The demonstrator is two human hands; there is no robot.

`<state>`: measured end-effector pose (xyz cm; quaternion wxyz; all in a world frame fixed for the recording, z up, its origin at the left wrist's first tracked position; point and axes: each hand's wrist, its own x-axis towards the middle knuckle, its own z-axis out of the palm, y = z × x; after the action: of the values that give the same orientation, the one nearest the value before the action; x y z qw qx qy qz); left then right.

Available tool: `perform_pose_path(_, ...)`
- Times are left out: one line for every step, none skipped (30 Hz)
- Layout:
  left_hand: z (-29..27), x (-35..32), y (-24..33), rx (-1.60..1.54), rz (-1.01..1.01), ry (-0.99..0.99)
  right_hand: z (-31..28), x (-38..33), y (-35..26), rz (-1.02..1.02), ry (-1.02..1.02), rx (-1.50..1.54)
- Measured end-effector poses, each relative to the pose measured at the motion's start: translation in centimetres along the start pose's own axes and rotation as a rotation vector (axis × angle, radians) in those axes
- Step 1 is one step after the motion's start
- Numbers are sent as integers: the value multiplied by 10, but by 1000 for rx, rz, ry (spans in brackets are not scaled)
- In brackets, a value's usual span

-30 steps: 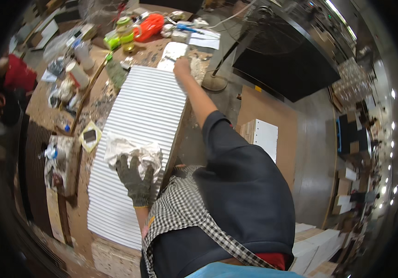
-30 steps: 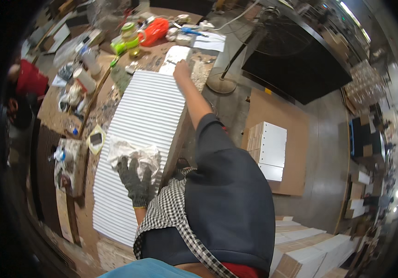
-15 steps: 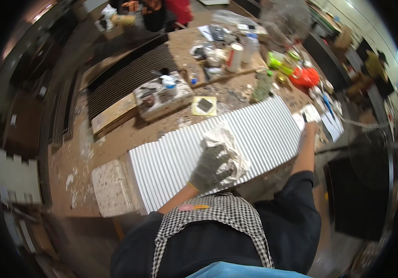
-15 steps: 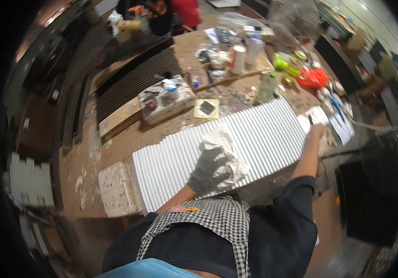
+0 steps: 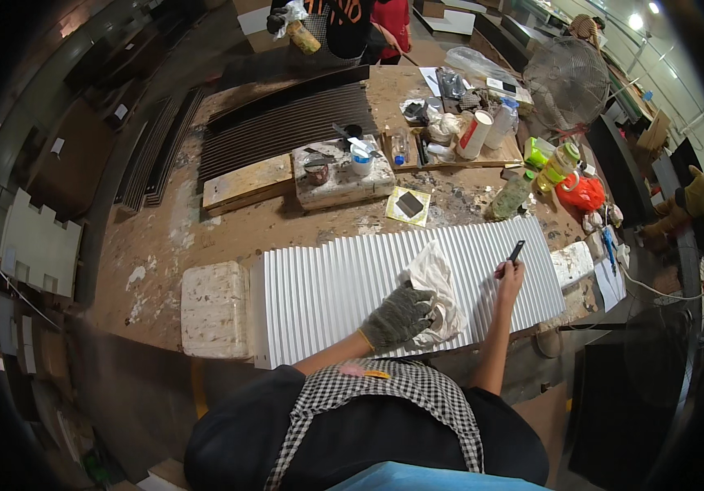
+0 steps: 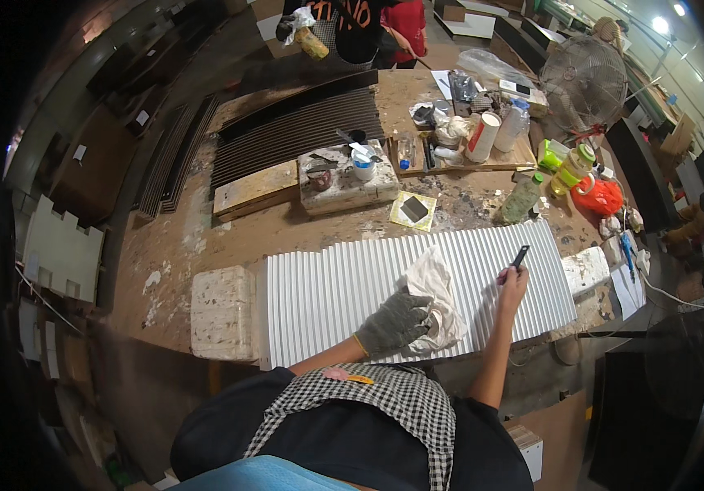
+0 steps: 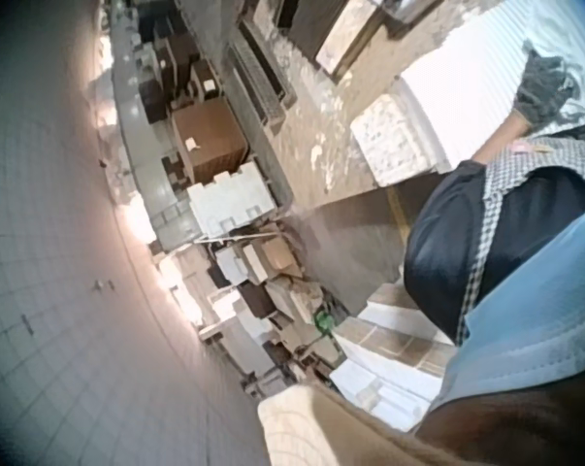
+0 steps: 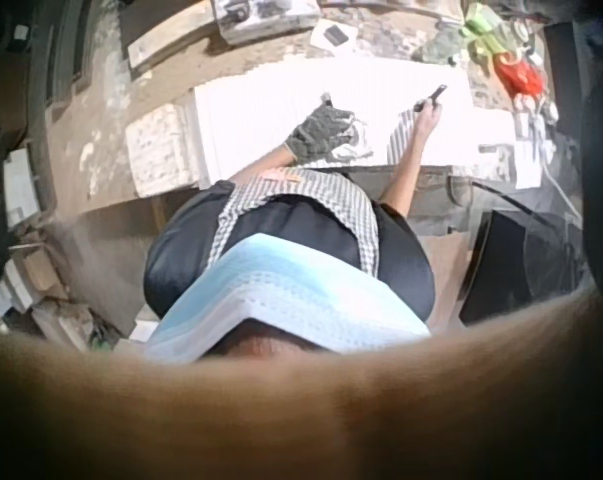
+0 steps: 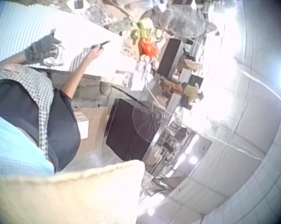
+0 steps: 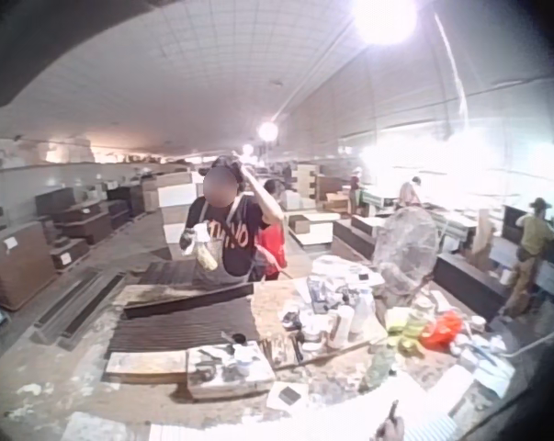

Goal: The person wipes a white corrugated panel on a workbench using a white cloth. They repeatedly rub the surface, occasionally repositioning the cloth and adjusting their grip. The person also briefly handles a small black tool and a green bottle before returning to wiping.

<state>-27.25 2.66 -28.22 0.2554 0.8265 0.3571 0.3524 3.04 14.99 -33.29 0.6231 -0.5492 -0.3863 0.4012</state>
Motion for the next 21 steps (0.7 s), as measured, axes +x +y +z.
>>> perform_pose_path(-1, 1, 3, -43, -44, -18, 11, -14, 0, 31, 17, 5)
perform_pose_path(-4, 2, 10, -83, -88, -33, 16, -21, 4, -2, 18, -139)
perform_pose_path(-6, 1, 14, -122, -134, -48, 19, -26, 10, -36, 17, -283)
perform_pose_path(0, -7, 3, -70, -19, -19, 20, -26, 17, -84, 27, -379)
perform_pose_path(-9, -6, 6, -45, -24, 19, 21, -25, 18, -114, 40, -433)
perform_pose_path(-25, -4, 13, -21, -27, 53, 22, -26, 17, -142, 57, -487)
perform_pose_path(-37, -4, 15, 3, -30, 86, 24, -27, 16, -169, 75, -542)
perform_pose_path(-40, -10, 7, -8, -15, 188, 30, -30, 10, -185, 91, -546)
perform_pose_path(-51, -2, -2, 29, 59, 266, 32, -32, 8, -195, 99, -566)
perform_pose_path(-63, -1, -7, 27, -30, 300, 35, -34, 6, -205, 106, -587)
perform_pose_path(-77, 0, -9, 23, -116, 334, 36, -35, 4, -216, 116, -609)
perform_pose_path(-85, -1, -15, 102, -196, 402, 38, -37, 1, -224, 110, -645)
perform_pose_path(-90, -3, -23, 182, -277, 469, 39, -38, -1, -203, 106, -657)
perform_pose_path(-87, -10, -42, 262, -344, 517, 42, -40, -6, -186, 96, -668)
perform_pose_path(-84, -14, -53, 262, -539, 497, 43, -39, -7, -167, 89, -679)
perform_pose_path(-80, -21, -64, 316, -513, 502, 44, -40, -6, -181, 88, -692)
perform_pose_path(-81, -20, -68, 368, -482, 505, 43, -40, -6, -197, 92, -704)
perform_pose_path(-81, -21, -69, 371, -491, 494, 43, -39, -6, -213, 96, -716)
perform_pose_path(-80, -22, -70, 373, -501, 483, 42, -39, -6, -217, 94, -737)
perform_pose_path(-80, -22, -68, 376, -511, 473, 44, -41, -9, -220, 90, -758)
perform_pose_path(-80, -23, -69, 362, -515, 478, 46, -41, -11, -223, 87, -778)
